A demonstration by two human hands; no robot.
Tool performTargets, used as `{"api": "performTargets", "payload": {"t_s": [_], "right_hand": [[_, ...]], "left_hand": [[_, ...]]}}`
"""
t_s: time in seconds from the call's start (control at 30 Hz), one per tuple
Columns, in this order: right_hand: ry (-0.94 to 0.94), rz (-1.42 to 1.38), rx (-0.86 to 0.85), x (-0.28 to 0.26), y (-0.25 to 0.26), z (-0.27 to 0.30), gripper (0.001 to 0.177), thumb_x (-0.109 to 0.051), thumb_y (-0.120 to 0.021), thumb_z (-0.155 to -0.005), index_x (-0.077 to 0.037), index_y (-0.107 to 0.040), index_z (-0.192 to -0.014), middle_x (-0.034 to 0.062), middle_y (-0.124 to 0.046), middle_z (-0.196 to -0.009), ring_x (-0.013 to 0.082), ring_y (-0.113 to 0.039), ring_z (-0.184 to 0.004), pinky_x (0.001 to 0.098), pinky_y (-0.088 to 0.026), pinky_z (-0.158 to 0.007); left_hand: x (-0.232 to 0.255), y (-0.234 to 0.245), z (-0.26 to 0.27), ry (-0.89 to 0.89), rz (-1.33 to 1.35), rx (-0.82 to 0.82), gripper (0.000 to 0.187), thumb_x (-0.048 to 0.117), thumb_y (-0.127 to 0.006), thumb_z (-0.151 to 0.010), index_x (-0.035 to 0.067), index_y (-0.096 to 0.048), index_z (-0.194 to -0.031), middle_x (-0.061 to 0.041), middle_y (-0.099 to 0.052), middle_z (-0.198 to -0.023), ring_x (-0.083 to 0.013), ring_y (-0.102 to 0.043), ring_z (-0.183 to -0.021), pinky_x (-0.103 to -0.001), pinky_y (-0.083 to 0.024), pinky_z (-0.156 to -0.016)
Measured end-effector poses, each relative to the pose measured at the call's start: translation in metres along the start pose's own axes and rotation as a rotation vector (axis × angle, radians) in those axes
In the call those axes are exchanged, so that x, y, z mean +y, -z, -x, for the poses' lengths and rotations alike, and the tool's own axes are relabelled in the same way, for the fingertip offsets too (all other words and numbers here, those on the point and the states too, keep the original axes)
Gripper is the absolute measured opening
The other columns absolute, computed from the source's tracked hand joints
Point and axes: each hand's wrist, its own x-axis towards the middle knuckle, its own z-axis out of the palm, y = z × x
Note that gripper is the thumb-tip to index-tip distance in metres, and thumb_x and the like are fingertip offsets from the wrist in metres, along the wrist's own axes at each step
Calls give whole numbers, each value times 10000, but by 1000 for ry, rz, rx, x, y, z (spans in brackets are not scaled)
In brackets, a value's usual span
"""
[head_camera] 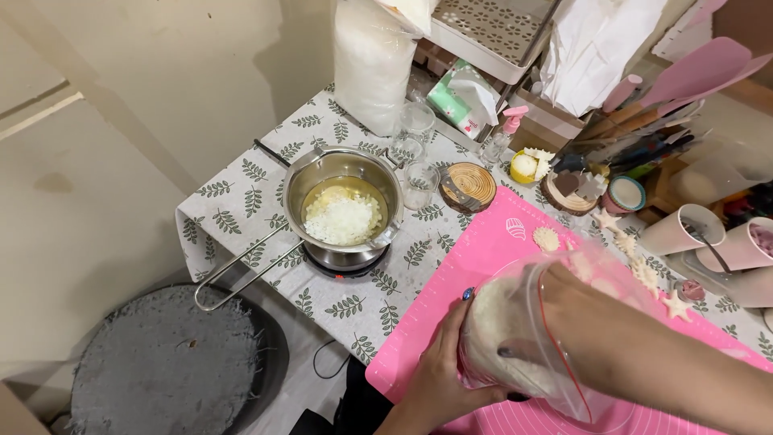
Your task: The recorder weighs wax flakes on a digital scale and adds them to a pot for melting.
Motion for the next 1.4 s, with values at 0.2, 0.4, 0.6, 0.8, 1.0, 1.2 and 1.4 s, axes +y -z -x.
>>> {"api": "performTargets", "payload": {"t_s": [0.2,0.4,0.6,0.8,1.0,1.2,1.4], "right_hand": [[288,157,6,-20,3,0,324,-385,-741,-829,-161,-715,-1063,79,-659,-1157,309,-595,-1111,427,-485,-922],[84,-153,-92,-9,11,-2,470,-358,-775,-831,-114,-635,-1208,89,-642,-1218,264,-622,-1118,389,-508,-946],[241,-142,-54,-13,12,-3,439,-309,-770,-839,-119,-655,-1219,88,-682,-1207,282,-631,-1115,402,-500,-961],[19,-358,-244,-9,25,-10,498,-290,-743,-846,-148,-625,-1308,33,-679,-1236,168,-654,-1106,330,-546,-949],[-479,-804,-195,5,33,-10,370,-324,-651,-927,-156,-706,-1252,38,-759,-1096,143,-703,-958,319,-579,-817],[-687,-1284,-59,3,39,-2,308,-320,-619,-924,-36,-727,-973,59,-685,-779,162,-594,-634,343,-489,-559],[-590,-1211,-118,7,37,2,326,-323,-644,-941,-12,-686,-852,34,-568,-646,149,-483,-504,330,-376,-447]], "left_hand": [[1,3,-1,-5,4,-17,1303,512,-927,-743,39,-181,-1700,-286,-387,-1693,-457,-366,-1593,-511,-397,-1251],[2,2,-1,15,11,-22,1317,525,-926,-731,39,-172,-1695,-288,-381,-1675,-452,-363,-1585,-506,-391,-1246],[-2,0,-1,10,31,-18,1298,522,-912,-742,42,-172,-1695,-294,-369,-1688,-451,-390,-1579,-506,-408,-1241],[-3,0,0,29,9,-35,1324,541,-916,-733,31,-156,-1691,-291,-355,-1679,-458,-350,-1585,-514,-402,-1223],[-4,0,1,15,11,-25,1303,553,-911,-737,26,-178,-1677,-285,-340,-1698,-448,-360,-1587,-516,-406,-1229],[2,-1,-3,-7,33,-2,1300,553,-917,-725,28,-194,-1670,-267,-382,-1682,-426,-430,-1555,-491,-444,-1211],[5,0,-5,20,21,-14,1297,471,-944,-704,27,-187,-1659,-255,-413,-1633,-405,-464,-1501,-466,-439,-1195]]}}
